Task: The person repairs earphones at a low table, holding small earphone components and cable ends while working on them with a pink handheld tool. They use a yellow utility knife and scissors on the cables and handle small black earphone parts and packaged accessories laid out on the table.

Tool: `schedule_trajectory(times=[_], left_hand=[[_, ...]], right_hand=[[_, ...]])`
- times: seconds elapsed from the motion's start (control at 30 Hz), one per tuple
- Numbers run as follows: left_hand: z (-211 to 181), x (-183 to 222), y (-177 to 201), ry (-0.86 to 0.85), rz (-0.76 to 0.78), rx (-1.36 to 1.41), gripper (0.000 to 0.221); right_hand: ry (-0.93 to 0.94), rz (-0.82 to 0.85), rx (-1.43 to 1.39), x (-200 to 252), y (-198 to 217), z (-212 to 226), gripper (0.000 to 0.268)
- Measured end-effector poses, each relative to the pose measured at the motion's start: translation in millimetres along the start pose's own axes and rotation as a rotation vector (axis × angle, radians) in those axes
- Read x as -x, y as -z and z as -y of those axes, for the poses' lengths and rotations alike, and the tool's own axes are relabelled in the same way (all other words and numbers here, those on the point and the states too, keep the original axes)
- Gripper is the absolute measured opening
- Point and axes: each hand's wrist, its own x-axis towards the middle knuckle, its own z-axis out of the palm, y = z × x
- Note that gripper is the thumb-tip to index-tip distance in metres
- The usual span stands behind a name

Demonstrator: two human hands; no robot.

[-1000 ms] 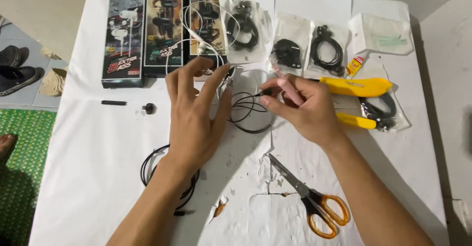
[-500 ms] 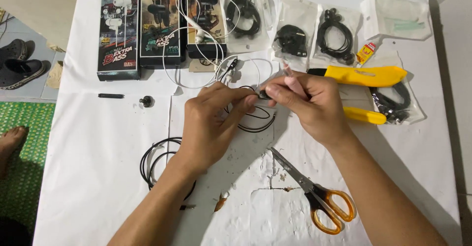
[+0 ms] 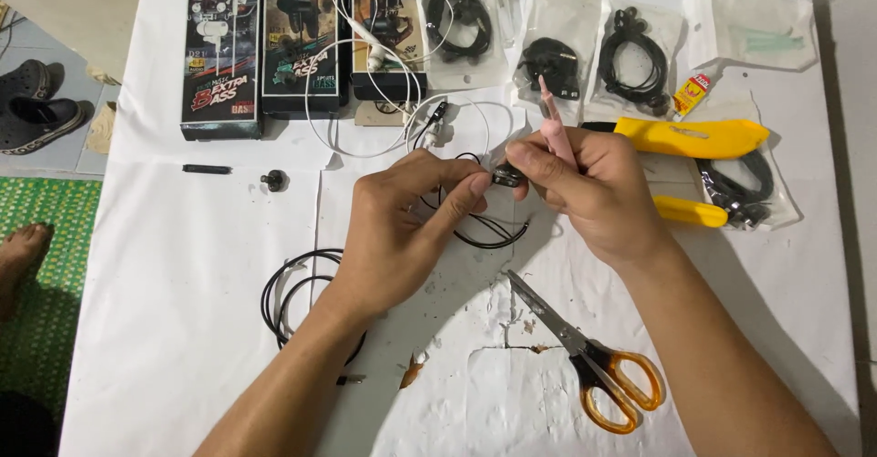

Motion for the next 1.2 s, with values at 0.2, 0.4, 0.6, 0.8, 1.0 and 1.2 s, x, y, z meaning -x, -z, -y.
schedule_trajectory(times=[0.2, 0.4, 0.6, 0.8, 1.0, 1.2], left_hand=[[1, -2, 0, -0.041, 0.007, -0.034, 0.011], [4, -2, 1, -0.055, 0.038, -0.014, 0.01], [3, -2, 3, 0.013, 0.022, 0.026, 0.012], [1, 1, -1, -0.217, 0.064, -0.489, 0.058], [-4, 0, 0, -0.307, 0.004, -0.467, 0.03], [-5, 0, -3, -0.313, 0.012, -0.453, 0.017]], right_hand=[[-0.003, 0.002, -0.023, 0, 0, 2, 0.025], [-0.067, 0.053, -0.036, 0, 2, 9, 0.032], [-0.068, 0.086, -0.045, 0, 4, 8, 0.033], [-0.2, 0.053, -0.069, 4, 9, 5, 0.013], [-0.228, 0.091, -0.08, 3, 10, 6, 0.018], [-0.258, 0.069, -0.169, 3, 16, -4, 0.019]])
